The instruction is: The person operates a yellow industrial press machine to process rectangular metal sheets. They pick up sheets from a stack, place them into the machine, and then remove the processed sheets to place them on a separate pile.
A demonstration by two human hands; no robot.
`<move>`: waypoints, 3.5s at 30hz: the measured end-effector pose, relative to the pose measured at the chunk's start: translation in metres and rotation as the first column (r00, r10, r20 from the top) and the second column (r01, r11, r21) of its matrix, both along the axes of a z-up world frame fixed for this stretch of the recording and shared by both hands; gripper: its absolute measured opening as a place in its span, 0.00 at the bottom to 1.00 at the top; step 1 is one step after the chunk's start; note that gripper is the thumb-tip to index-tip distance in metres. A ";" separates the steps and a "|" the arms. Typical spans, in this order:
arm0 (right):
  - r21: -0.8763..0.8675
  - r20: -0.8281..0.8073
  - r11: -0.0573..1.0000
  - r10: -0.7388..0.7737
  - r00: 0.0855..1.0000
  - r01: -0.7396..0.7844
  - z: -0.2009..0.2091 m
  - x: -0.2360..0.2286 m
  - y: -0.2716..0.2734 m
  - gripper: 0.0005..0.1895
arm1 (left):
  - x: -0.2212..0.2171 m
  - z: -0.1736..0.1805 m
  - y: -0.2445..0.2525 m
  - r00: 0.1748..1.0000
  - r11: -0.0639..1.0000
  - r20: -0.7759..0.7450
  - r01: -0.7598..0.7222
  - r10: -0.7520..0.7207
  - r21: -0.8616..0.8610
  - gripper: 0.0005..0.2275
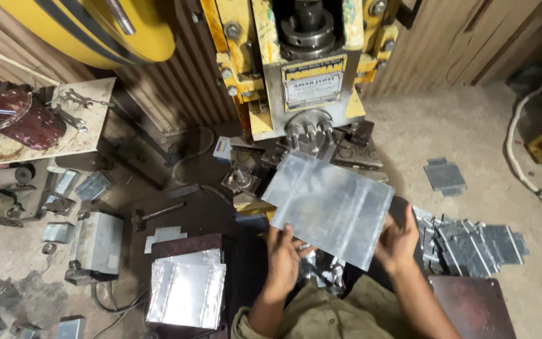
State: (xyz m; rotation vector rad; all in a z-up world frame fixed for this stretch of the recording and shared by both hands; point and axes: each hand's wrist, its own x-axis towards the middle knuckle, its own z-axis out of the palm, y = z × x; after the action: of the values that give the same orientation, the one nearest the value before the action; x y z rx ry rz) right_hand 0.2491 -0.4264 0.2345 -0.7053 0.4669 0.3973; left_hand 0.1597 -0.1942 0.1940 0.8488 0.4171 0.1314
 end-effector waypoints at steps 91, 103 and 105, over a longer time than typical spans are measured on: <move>-0.202 0.250 0.979 0.062 0.966 -0.010 0.025 0.004 0.090 0.23 | -0.004 0.016 -0.001 0.984 0.997 0.174 0.040 -0.027 -0.068 0.21; -0.205 0.270 0.978 0.033 0.962 0.024 0.024 0.001 0.096 0.22 | -0.002 0.014 0.006 0.978 0.998 0.205 0.051 -0.045 -0.024 0.19; -0.202 0.283 0.979 0.032 0.959 0.027 0.024 0.001 0.096 0.21 | -0.001 0.015 0.007 0.978 0.999 0.206 0.048 -0.042 -0.024 0.18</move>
State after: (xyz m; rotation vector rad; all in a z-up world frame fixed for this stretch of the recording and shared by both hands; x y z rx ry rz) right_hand 0.2503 -0.3309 0.2586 -0.9476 0.2347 0.2455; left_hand 0.1588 -0.1874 0.2088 0.8069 0.2048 0.1691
